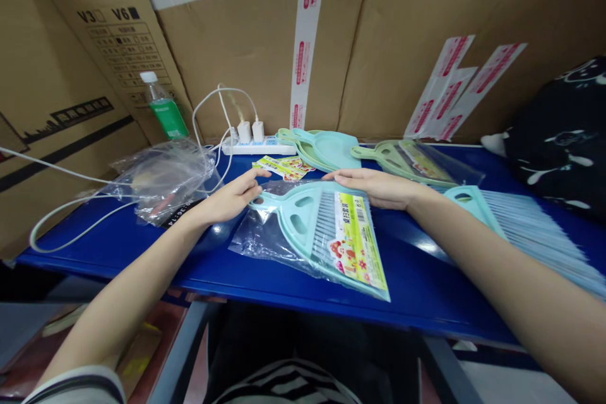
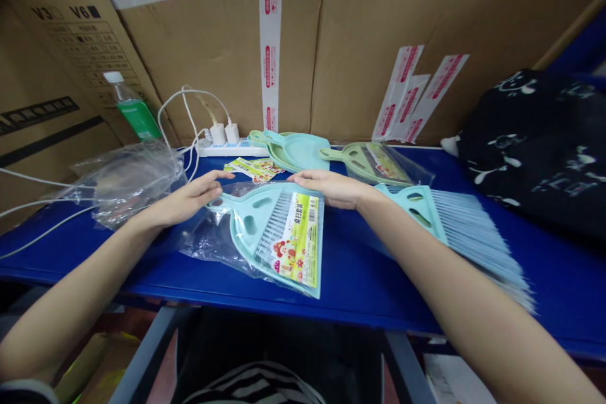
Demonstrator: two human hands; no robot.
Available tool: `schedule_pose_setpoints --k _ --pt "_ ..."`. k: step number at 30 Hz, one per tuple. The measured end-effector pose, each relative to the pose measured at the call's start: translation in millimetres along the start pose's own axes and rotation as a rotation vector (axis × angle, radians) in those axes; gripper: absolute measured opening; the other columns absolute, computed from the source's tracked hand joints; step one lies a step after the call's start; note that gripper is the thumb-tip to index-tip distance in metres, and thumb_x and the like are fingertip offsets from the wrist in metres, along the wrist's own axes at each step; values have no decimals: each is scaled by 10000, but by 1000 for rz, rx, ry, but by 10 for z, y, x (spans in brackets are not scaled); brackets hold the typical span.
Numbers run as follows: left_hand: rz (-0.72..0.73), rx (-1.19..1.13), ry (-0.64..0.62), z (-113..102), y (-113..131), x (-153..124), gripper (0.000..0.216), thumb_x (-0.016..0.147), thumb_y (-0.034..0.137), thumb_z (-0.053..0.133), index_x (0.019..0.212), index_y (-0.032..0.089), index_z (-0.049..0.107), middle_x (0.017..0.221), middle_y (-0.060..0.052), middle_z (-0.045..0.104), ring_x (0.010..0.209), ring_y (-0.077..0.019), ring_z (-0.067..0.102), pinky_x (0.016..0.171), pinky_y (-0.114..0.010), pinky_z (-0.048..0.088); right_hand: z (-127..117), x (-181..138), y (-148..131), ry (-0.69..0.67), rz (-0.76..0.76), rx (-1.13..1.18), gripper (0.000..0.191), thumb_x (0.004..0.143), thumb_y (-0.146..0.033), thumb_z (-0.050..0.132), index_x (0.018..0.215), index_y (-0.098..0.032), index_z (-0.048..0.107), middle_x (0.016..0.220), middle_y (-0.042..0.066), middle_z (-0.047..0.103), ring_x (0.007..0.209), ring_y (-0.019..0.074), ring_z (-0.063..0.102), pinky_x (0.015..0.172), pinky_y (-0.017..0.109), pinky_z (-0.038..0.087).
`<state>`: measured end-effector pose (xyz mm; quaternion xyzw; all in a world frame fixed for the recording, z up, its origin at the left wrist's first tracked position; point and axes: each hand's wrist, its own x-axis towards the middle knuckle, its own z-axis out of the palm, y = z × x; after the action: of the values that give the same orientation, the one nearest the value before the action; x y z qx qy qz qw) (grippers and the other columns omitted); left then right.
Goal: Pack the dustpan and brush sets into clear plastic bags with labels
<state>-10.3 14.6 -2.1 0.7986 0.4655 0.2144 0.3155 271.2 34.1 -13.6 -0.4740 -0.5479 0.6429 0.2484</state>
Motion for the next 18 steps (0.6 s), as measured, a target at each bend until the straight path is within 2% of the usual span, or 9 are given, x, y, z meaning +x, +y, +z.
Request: schedule_pose_setpoints --k 6,10,14,18 --pt "6 3 7 1 -15 8 348 897 243 354 1218 189 478 792 15 466 727 -126 519 731 -274 445 -54 24 39 -97 -54 -37 207 859 -338 592 965 -189 691 1054 59 710 984 172 649 903 308 507" --pt "7 13 26 -18 -5 -1 348 897 242 349 1218 184 469 781 17 457 730 -130 528 719 -269 439 -104 36 52 -87 -91 -73 230 847 -371 604 968 -193 686 1046 56 707 966 167 649 875 309 523" --pt "10 24 34 -32 17 -18 345 902 244 337 1221 208 466 782 13 483 748 -139 538 695 -263 444 -168 21 40 -29 -86 -108 209 855 -355 604 982 -198 662 990 50 695 849 133 654 701 226 555" --pt "22 39 40 -32 2 -13 343 901 235 341 1222 210 459 806 11 489 751 -139 550 705 -272 456 -209 -6 28 -55 -68 -127 244 845 -342 616 1049 -210 628 938 39 673 733 112 638 550 182 546"
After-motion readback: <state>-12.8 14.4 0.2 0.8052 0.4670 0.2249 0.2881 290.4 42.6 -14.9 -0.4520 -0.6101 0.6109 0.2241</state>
